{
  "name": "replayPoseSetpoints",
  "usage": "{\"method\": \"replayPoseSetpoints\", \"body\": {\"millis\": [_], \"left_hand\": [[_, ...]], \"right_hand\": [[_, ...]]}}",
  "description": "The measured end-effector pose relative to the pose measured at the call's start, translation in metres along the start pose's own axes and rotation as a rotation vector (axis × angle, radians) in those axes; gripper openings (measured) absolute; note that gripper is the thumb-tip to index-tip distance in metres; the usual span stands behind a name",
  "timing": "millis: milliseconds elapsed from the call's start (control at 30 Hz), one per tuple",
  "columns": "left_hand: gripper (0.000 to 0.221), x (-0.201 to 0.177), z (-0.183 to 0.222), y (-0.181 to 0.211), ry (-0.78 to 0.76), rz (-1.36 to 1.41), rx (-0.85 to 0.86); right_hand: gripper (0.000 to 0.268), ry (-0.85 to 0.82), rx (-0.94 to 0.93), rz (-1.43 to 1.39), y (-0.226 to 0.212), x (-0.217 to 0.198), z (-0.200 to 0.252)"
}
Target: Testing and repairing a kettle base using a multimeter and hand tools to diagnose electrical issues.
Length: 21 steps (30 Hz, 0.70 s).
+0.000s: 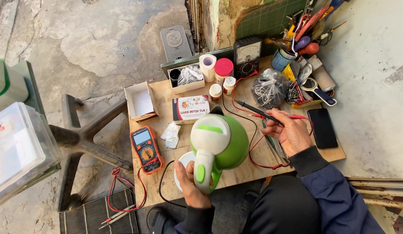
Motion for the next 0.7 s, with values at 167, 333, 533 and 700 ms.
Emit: {"method": "replayPoseSetpoints", "body": {"millis": [167,333,533,700], "left_hand": [[0.072,0.030,-0.020,-0.010,-0.011,-0.141,0.037],[0.072,0.032,-0.037,-0.036,-0.022,-0.156,0.093],[0.069,0.031,-0.048,-0.058,0.048,-0.287,0.126],[0.059,0.024,-0.055,-0.081,0.109,-0.320,0.159]], "right_hand": [[0.043,0.308,-0.142,0.305,-0.040,0.003,-0.024],[0.058,0.176,-0.051,0.664,-0.067,0.039,-0.101],[0.016,0.238,-0.277,1.128,-0.070,0.048,-0.247],[0.022,0.501,-0.511,1.262,-0.066,0.043,-0.344]]}}
Point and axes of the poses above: each hand's wrist, its own z-axis away from the middle knuckle, its own x-axis out of the palm, y = z × x, the point moved 5 cm from there along -z, towards the middle knuckle, and after that the axes turned 11 degrees about x, right-handed, at the moved point
